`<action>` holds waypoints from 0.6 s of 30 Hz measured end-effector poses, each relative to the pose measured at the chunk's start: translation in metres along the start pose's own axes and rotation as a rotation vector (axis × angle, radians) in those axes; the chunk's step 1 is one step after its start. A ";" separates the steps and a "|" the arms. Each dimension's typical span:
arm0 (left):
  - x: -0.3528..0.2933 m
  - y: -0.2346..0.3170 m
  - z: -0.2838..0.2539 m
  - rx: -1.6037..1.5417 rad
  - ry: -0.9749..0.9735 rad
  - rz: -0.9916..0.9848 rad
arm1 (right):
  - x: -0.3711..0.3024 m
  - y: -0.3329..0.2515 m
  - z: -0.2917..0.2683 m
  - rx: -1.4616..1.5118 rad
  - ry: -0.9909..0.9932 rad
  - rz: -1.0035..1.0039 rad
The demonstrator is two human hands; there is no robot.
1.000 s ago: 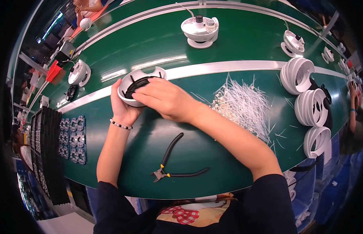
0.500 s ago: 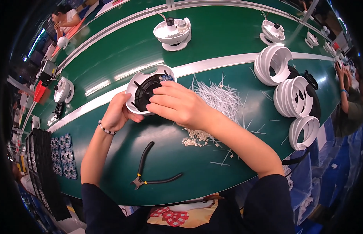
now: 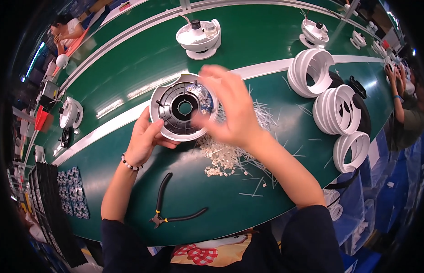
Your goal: Assembling circular LED light fixtures by installing circuit boards and housings on a production line.
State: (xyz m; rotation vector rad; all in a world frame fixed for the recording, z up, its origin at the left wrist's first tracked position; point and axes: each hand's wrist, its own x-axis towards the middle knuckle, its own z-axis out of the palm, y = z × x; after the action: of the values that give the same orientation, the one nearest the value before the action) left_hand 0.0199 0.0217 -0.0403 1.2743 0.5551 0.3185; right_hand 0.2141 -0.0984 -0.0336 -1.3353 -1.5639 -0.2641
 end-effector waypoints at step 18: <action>0.005 -0.010 0.019 0.224 -0.168 0.136 | 0.028 0.036 0.003 0.028 -0.330 0.666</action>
State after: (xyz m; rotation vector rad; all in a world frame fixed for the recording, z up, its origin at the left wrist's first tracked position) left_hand 0.0340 0.0067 -0.0480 1.5442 0.3683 0.2635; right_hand 0.2460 -0.0663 -0.0288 -1.8568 -1.2777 0.4067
